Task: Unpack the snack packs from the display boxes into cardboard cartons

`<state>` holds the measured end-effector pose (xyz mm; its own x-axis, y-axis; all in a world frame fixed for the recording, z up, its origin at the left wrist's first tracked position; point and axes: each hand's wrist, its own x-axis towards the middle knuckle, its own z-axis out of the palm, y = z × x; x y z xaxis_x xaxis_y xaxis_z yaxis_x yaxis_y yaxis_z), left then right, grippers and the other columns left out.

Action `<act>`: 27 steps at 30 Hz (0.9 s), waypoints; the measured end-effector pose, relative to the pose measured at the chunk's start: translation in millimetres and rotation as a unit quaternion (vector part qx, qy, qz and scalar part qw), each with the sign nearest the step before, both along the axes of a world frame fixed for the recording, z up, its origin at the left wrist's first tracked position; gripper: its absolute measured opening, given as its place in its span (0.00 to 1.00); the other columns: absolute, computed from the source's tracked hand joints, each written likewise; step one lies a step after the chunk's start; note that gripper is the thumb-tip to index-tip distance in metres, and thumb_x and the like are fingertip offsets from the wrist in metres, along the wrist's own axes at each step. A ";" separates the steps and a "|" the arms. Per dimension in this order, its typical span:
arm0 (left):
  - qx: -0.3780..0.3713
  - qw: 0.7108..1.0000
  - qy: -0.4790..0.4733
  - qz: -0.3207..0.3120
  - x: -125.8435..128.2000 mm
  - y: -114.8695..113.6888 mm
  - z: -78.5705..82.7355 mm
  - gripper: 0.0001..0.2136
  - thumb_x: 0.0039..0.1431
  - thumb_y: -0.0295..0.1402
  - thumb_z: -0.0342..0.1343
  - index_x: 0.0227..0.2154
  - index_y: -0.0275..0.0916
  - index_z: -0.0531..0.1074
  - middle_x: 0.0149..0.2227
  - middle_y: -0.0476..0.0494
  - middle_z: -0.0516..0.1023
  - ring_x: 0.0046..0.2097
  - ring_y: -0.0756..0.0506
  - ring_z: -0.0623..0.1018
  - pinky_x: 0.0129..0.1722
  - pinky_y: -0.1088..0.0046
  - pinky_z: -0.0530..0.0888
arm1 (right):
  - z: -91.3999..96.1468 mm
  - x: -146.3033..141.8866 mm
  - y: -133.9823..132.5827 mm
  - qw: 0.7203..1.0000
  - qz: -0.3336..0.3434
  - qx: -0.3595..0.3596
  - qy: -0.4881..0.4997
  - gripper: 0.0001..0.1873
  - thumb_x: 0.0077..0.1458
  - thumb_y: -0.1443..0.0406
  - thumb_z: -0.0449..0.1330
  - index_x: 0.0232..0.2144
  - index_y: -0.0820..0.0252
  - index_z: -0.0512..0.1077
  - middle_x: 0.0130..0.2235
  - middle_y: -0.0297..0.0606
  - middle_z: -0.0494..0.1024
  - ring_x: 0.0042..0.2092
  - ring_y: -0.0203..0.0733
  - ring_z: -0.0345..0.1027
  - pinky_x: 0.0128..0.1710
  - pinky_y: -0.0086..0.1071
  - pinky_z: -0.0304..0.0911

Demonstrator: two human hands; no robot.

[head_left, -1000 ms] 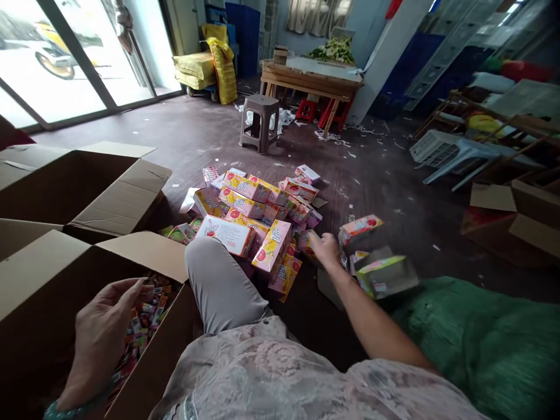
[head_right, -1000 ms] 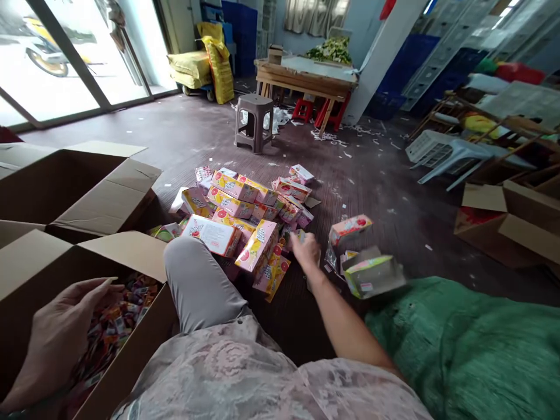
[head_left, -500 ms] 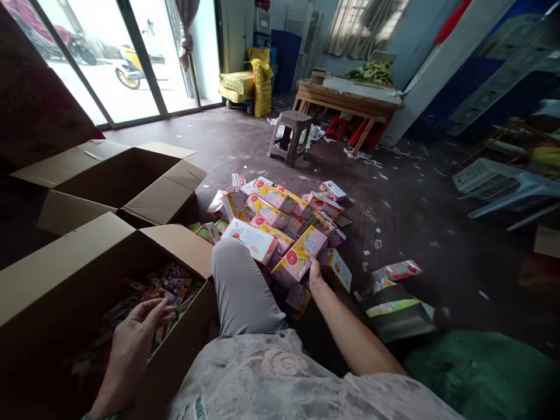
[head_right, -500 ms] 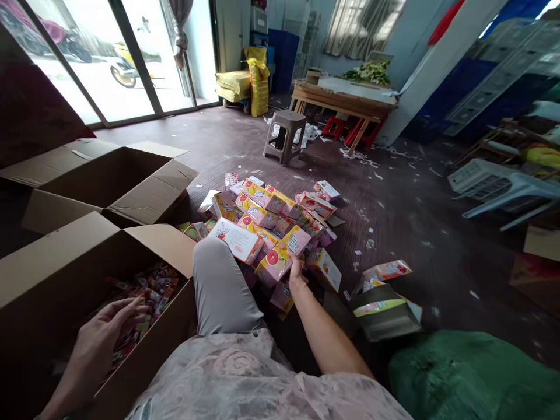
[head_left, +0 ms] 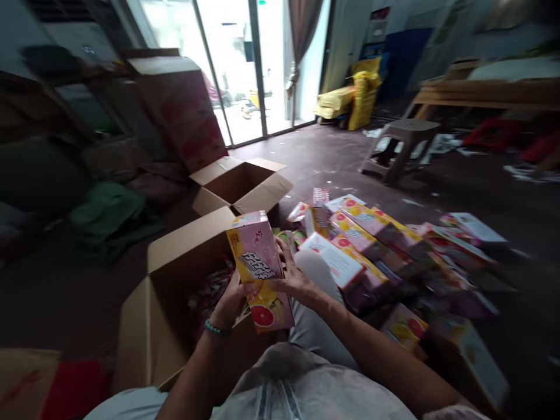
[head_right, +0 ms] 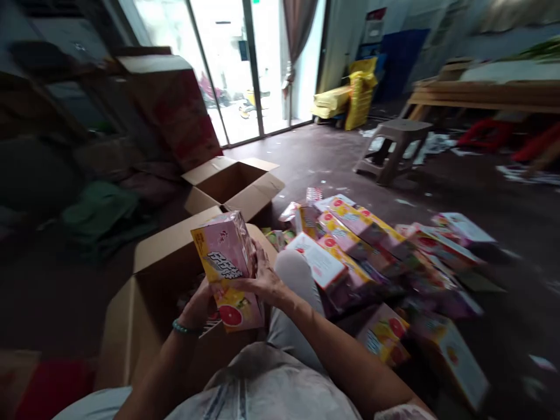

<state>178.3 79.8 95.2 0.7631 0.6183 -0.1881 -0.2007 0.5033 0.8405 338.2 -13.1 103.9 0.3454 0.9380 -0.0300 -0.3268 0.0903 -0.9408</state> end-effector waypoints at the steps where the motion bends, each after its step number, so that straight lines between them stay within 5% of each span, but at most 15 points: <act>1: -0.034 0.999 0.003 0.033 -13.9 -0.5 -2.2 0.27 0.38 0.39 0.69 0.45 0.37 0.75 0.41 0.38 0.81 0.48 0.33 0.79 0.48 0.58 0.75 | -8.2 -8.4 12.8 0.999 0.040 -0.003 0.022 0.40 0.41 0.51 0.71 0.56 0.49 0.66 0.49 0.37 0.75 0.47 0.46 0.71 0.48 0.40 0.68; 4: -0.119 0.983 0.014 0.142 -53.4 -4.5 -12.7 0.18 0.41 0.38 0.65 0.37 0.37 0.76 0.37 0.40 0.82 0.48 0.32 0.79 0.50 0.57 0.75 | -31.1 -29.6 48.1 0.985 0.145 -0.044 0.085 0.31 0.52 0.43 0.61 0.51 0.53 0.69 0.44 0.37 0.78 0.44 0.44 0.72 0.46 0.37 0.66; 9: -0.184 0.946 -0.014 0.266 -95.7 3.0 -21.7 0.18 0.41 0.44 0.64 0.35 0.39 0.75 0.37 0.41 0.82 0.50 0.32 0.78 0.48 0.58 0.75 | -35.7 -69.4 95.7 0.946 0.260 -0.083 0.173 0.30 0.44 0.45 0.68 0.41 0.59 0.72 0.40 0.40 0.80 0.41 0.48 0.73 0.42 0.38 0.65; 13: -0.165 0.932 -0.008 0.322 -118.5 23.4 -12.0 0.18 0.37 0.45 0.65 0.30 0.38 0.75 0.31 0.41 0.81 0.44 0.32 0.80 0.43 0.59 0.77 | -35.3 -93.1 123.5 0.940 0.259 -0.112 0.193 0.24 0.43 0.49 0.70 0.33 0.60 0.72 0.32 0.36 0.78 0.34 0.42 0.71 0.36 0.34 0.63; 16: -0.147 0.933 0.027 0.328 -132.8 37.3 -8.1 0.17 0.37 0.40 0.66 0.31 0.36 0.76 0.26 0.44 0.79 0.39 0.35 0.81 0.41 0.61 0.77 | -47.9 -103.3 135.3 0.956 0.209 -0.158 0.134 0.22 0.40 0.51 0.72 0.31 0.59 0.72 0.29 0.31 0.75 0.30 0.35 0.65 0.29 0.28 0.57; 20: -0.097 0.950 0.045 0.292 -149.0 56.0 -19.1 0.26 0.40 0.33 0.67 0.47 0.35 0.75 0.34 0.42 0.82 0.40 0.36 0.81 0.40 0.62 0.77 | -64.5 -118.7 133.4 0.961 0.213 -0.174 0.013 0.26 0.50 0.44 0.63 0.40 0.57 0.73 0.39 0.37 0.76 0.37 0.39 0.69 0.32 0.30 0.60; 23: -0.055 0.952 0.061 0.297 -159.5 69.7 -35.8 0.32 0.40 0.30 0.68 0.53 0.35 0.72 0.38 0.41 0.82 0.39 0.38 0.81 0.39 0.66 0.76 | -60.3 -132.6 124.2 0.966 0.107 -0.069 -0.225 0.25 0.57 0.46 0.57 0.47 0.57 0.71 0.48 0.44 0.74 0.48 0.47 0.68 0.45 0.39 0.64; 25: -0.033 0.953 0.080 0.290 -165.3 75.8 -46.4 0.35 0.39 0.28 0.69 0.56 0.36 0.70 0.39 0.42 0.82 0.39 0.40 0.81 0.38 0.68 0.76 | -49.2 -140.8 119.9 0.890 0.073 0.077 -0.444 0.20 0.61 0.54 0.57 0.50 0.57 0.69 0.53 0.47 0.71 0.56 0.50 0.62 0.55 0.44 0.57; 27: -0.026 0.958 0.094 0.269 -169.8 78.4 -54.2 0.38 0.38 0.27 0.69 0.57 0.35 0.69 0.40 0.42 0.82 0.36 0.42 0.80 0.34 0.71 0.75 | -35.7 -147.2 119.7 0.754 0.147 0.197 -0.609 0.16 0.63 0.60 0.56 0.52 0.56 0.69 0.54 0.47 0.72 0.59 0.50 0.58 0.58 0.46 0.51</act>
<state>8.5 158.2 40.9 0.2854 0.8989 -0.3325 -0.2902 0.4117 0.8639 191.0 106.6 68.2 -0.3330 0.8326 0.4426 0.6972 0.5335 -0.4789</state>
